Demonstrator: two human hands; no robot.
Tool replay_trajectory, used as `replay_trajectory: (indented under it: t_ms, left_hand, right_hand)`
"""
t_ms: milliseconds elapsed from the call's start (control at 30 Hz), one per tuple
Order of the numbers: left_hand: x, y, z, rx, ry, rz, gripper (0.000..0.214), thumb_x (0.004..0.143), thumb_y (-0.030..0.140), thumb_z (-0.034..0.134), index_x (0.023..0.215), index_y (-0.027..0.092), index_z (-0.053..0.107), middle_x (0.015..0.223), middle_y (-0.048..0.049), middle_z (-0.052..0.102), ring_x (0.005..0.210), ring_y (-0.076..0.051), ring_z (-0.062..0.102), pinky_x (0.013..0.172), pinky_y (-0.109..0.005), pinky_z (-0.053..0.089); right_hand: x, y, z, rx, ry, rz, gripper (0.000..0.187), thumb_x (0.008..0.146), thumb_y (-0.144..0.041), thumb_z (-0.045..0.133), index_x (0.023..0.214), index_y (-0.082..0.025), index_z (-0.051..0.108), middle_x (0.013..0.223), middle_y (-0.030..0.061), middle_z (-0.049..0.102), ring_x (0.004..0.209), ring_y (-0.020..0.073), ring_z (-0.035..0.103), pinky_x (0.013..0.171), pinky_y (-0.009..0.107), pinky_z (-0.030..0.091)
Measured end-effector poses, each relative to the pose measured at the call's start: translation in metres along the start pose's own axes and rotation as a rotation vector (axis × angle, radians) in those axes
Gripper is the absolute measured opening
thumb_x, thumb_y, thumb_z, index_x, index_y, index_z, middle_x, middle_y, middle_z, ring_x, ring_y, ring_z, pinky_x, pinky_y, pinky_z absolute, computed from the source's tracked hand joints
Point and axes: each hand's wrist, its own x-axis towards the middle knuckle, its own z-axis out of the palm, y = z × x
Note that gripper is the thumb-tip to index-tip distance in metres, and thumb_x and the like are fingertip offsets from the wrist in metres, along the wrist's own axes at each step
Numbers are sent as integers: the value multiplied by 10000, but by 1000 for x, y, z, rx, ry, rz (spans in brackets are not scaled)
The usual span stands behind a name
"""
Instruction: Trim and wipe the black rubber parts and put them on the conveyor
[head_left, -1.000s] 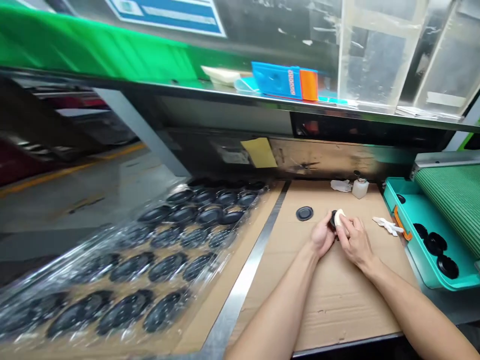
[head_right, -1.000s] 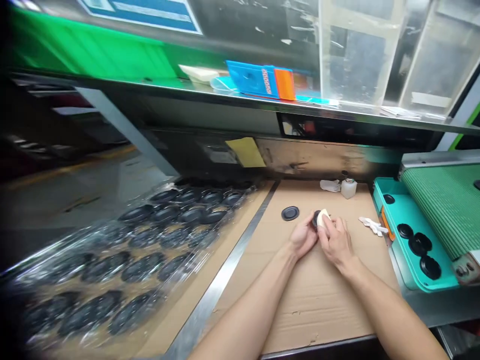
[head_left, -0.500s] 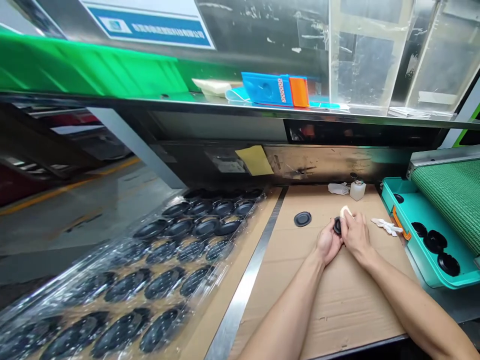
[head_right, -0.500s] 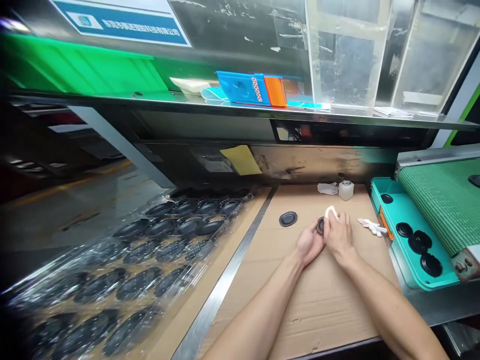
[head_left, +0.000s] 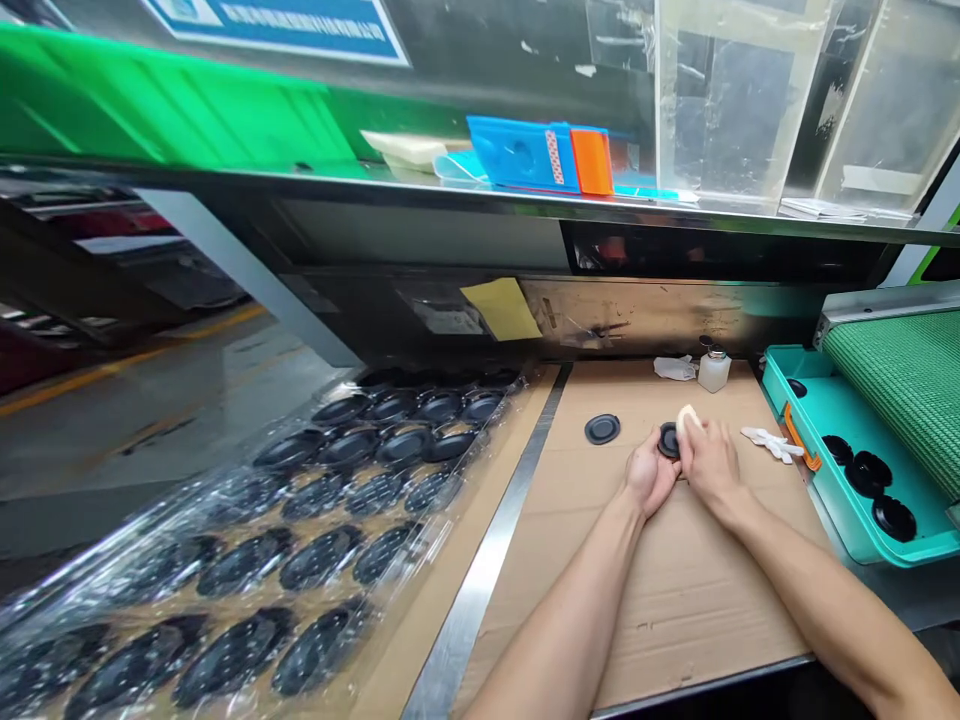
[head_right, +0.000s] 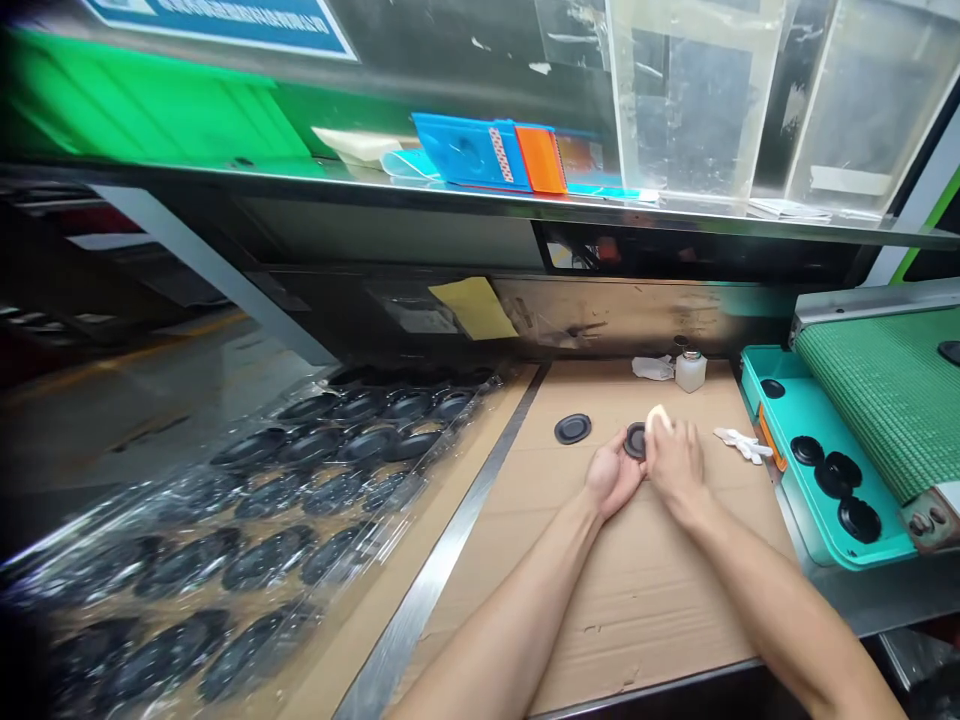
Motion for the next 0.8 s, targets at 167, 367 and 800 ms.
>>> replay_trajectory:
  t_ms: [167, 367, 800]
  left_hand:
    - [-1, 2, 0, -1, -12, -39, 402, 1041, 356, 369, 1088, 109, 683, 1155, -163, 723, 1101, -242, 687, 996, -373, 544]
    - [-4, 8, 0, 11, 15, -25, 387, 1041, 361, 369, 1106, 115, 660, 1214, -185, 698, 1096, -256, 693, 880, -374, 575]
    - [0, 8, -1, -6, 74, 61, 403, 1047, 397, 326, 1064, 134, 631, 1028, -143, 724, 885, -225, 708, 741, -342, 559]
  right_hand:
    - [-2, 1, 2, 46, 7, -147, 425, 1004, -349, 446, 1383, -225, 593, 1158, 147, 603, 1005, 261, 513, 854, 366, 459]
    - [24, 52, -3, 46, 85, 122, 439, 981, -378, 487, 1340, -152, 601, 1121, 155, 608, 1060, 285, 531, 933, 410, 458]
    - [18, 40, -25, 521, -89, 143, 482, 955, -420, 494, 1375, -188, 529, 1061, 80, 721, 934, 218, 675, 825, 330, 519]
